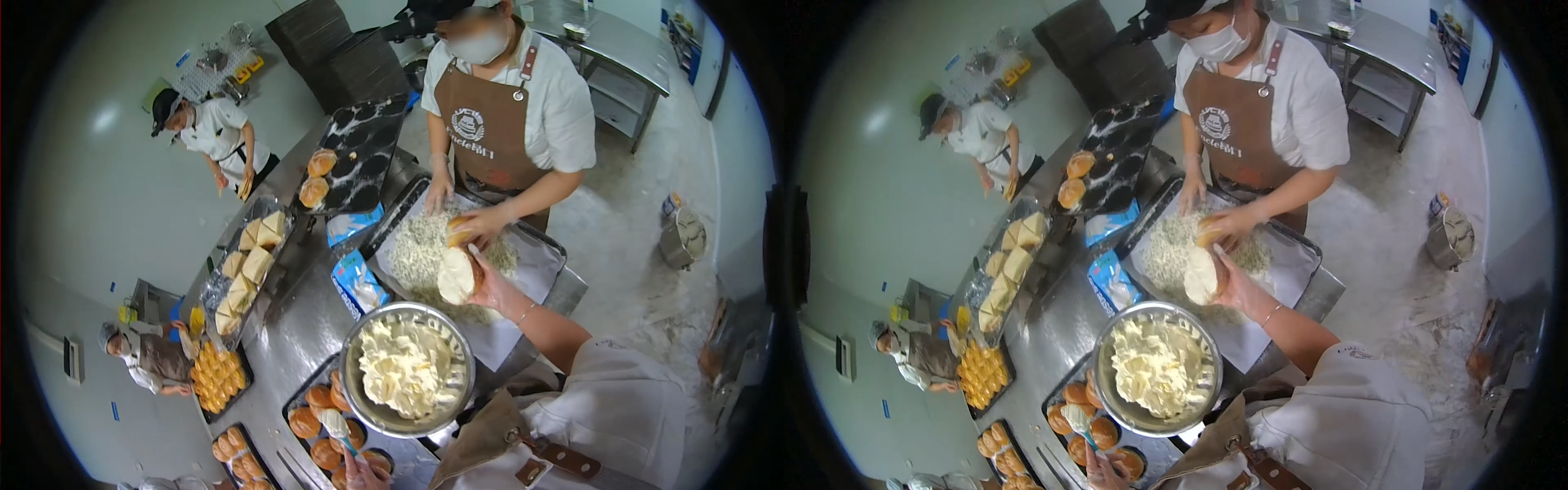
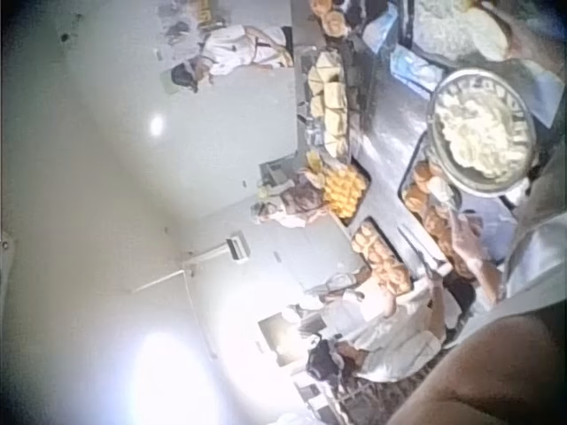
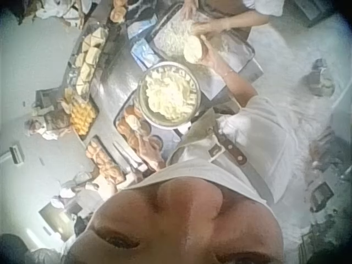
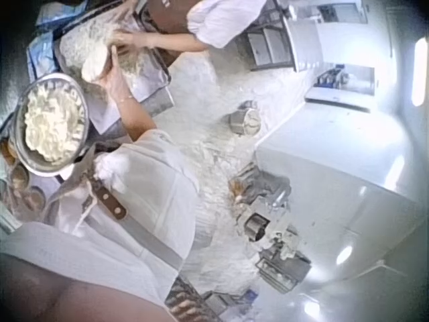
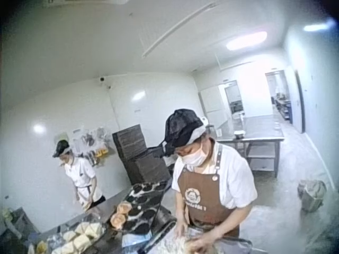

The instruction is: Applying spread to sliced buns at a bakery work station.

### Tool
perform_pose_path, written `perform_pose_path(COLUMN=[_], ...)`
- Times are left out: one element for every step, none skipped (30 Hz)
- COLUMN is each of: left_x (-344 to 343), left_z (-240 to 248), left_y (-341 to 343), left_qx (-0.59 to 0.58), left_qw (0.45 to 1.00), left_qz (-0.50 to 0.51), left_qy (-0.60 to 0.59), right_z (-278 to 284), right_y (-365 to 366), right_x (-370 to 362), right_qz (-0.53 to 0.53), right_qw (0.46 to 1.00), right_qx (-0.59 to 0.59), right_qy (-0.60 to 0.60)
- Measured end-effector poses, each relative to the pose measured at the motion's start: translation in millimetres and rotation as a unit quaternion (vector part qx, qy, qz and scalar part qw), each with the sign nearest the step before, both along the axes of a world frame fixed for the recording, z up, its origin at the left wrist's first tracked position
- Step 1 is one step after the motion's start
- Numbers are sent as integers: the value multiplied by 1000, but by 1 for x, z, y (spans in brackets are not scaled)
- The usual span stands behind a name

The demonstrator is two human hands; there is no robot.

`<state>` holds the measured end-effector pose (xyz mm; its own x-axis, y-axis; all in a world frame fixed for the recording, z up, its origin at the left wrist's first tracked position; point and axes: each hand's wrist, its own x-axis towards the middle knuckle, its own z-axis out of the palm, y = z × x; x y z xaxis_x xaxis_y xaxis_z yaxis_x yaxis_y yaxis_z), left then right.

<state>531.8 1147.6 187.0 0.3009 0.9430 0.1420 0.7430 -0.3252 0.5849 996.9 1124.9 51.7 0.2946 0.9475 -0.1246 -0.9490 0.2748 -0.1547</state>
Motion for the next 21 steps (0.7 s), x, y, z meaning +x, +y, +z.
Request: perform_pose_path(left_x=[5, 9, 13, 16, 19, 20, 23, 24, 28, 26, 23, 22, 28, 39, 40, 29, 17, 20, 19, 18, 26], left_z=[7, 14, 18, 22, 24, 22, 15, 7, 7, 11, 17, 23, 22, 16, 9, -7, -16, -16, -19, -19, -23], left_y=[-1, -3, 1, 4, 6, 8, 10, 11, 9, 5, 1, -1, 1, 9, 9, 15, 19, 18, 17, 14, 22], left_qx=[-98, -196, -192, -224, -255, -254, -154, -54, 44, 38, -7, -51, -56, -70, -89, -91, -91, -112, -106, -91, -77], left_qw=[990, 962, 963, 948, 929, 930, 957, 971, 973, 974, 983, 986, 986, 973, 956, 953, 949, 937, 938, 944, 950], left_qz=[61, 121, 117, 136, 156, 156, 109, 61, 12, 14, 47, 85, 95, 95, 99, 104, 111, 131, 138, 148, 141], left_qy=[-76, -149, -147, -182, -217, -213, -221, -226, -228, -222, -179, -137, -128, -199, -262, -271, -281, -305, -300, -280, -269], right_z=[-7, -15, -11, -7, -4, 25, 14, -3, -5, -9, -14, -11, -10, -10, -14, -26, -38, -48, -46, -40, -57], right_y=[-1, 2, 6, 12, 18, 14, 19, 27, 28, 25, 21, 20, 22, 28, 22, 17, 13, 13, 10, 0, -1], right_x=[5, 12, 16, 22, 27, 24, 26, 27, 26, 21, 17, 14, 13, 18, 23, 25, 23, 22, 13, 3, 11], right_qz=[-22, -38, -42, -64, -83, -59, -58, -56, -54, -32, -29, -22, -15, -10, -4, -9, -12, -23, -32, -83, -82], right_qw=[998, 993, 994, 967, 916, 908, 909, 961, 990, 998, 999, 999, 995, 992, 989, 990, 991, 992, 993, 996, 996], right_qx=[-52, -100, -96, -176, -254, -274, -274, -160, -45, 9, 1, 31, 59, 76, 96, 91, 88, 64, 37, -4, -8], right_qy=[-16, -42, -40, -172, -299, -313, -308, -219, -124, -46, -39, 17, 74, 96, 112, 106, 99, 103, 107, -45, -44])
